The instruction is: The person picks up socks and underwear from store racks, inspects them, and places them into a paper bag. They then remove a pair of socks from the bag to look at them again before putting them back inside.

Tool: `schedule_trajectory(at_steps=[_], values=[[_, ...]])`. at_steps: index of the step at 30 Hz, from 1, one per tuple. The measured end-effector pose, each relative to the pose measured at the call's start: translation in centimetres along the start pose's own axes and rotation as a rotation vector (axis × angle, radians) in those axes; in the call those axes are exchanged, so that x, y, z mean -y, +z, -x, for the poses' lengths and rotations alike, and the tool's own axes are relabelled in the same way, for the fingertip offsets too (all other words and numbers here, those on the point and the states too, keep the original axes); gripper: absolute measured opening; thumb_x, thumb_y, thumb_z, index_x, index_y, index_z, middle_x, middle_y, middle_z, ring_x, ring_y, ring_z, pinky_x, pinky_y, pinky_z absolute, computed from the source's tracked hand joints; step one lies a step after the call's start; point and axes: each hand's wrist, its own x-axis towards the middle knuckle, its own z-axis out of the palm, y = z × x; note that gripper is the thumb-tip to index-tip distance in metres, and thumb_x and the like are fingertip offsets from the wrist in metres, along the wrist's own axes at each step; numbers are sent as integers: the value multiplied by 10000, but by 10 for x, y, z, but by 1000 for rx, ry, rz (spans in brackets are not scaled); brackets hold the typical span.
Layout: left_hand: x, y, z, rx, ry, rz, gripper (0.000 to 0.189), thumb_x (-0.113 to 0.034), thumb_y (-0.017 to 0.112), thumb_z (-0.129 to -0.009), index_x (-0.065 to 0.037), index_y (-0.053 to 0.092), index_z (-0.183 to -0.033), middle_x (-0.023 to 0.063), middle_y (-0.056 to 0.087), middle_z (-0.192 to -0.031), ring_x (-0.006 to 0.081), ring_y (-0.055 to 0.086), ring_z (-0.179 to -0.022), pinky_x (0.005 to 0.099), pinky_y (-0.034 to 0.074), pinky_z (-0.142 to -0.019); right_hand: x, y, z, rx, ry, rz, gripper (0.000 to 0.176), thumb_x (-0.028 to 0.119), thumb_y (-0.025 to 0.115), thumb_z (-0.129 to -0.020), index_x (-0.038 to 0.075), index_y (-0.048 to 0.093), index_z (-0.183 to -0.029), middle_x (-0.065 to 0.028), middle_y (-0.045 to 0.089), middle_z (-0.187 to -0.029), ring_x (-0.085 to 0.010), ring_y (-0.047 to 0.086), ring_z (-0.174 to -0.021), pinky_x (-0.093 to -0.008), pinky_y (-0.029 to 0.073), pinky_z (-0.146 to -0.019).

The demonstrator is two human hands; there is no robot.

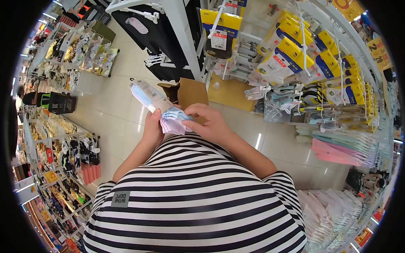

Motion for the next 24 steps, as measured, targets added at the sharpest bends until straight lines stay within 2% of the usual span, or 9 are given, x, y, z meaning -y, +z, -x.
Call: schedule_trajectory(at_steps=[3,6,7,10,11,17,20,23,24], values=[[-6,4,-9,13,-52,-20,764,-474,619,-856,47,320,-1329,237,559,-1167,297,598,-1052,399,491,-919,-6,-3,-3,-21,-76,-20,169,23,680,-808,5,647,-973,-81,654,-944,-142,581,-808,-265,460,-735],[-10,5,-12,83,-38,-20,488,-251,608,-910,69,422,-1228,184,598,-1131,247,616,-1012,354,504,-890,-5,-1,-5,-66,-39,-43,193,32,687,-808,10,654,-996,-72,660,-944,-127,584,-794,-257,467,-733],[-12,7,-11,108,-16,0,472,-201,638,-889,62,430,-1221,164,603,-1127,232,616,-1007,350,503,-891,-1,1,-6,-80,-18,-43,199,42,691,-810,11,655,-1004,-70,661,-933,-126,589,-788,-258,473,-732],[-14,1,-12,151,16,-80,481,-182,652,-876,54,426,-1230,156,604,-1121,221,612,-1009,350,502,-892,8,3,-13,-76,-20,4,242,53,692,-813,23,651,-1050,-65,659,-927,-117,590,-763,-254,478,-721],[-11,-3,-13,89,19,-80,468,-181,657,-872,51,442,-1218,148,605,-1112,210,610,-1001,347,502,-884,9,4,-15,-65,-28,26,261,54,690,-814,28,648,-1070,-62,658,-929,-113,588,-754,-251,478,-716],[-20,-17,-18,61,-5,52,407,-178,643,-885,55,470,-1170,147,606,-1090,205,610,-970,343,507,-862,-9,13,-33,-1,1,20,375,20,693,-790,38,598,-1153,-50,658,-902,-109,564,-749,-250,463,-732],[-19,-27,-21,0,-19,43,386,-154,620,-898,54,445,-1172,152,604,-1089,207,610,-965,344,510,-854,-14,23,-40,-92,56,-110,432,2,685,-792,63,537,-1194,-66,618,-937,-125,562,-791,-264,460,-736],[-19,-36,-24,-43,-26,38,383,-138,604,-907,52,417,-1182,159,598,-1099,206,609,-965,343,511,-849,-14,28,-49,-65,-102,73,454,-25,668,-796,90,492,-1198,-100,574,-1045,-150,558,-829,-263,456,-736],[-19,-39,-24,-52,-25,38,385,-134,601,-910,51,408,-1187,162,596,-1103,206,608,-966,342,512,-848,-15,29,-53,-48,-124,69,408,-28,668,-791,89,514,-1150,-107,562,-1071,-158,560,-839,-265,457,-737]])
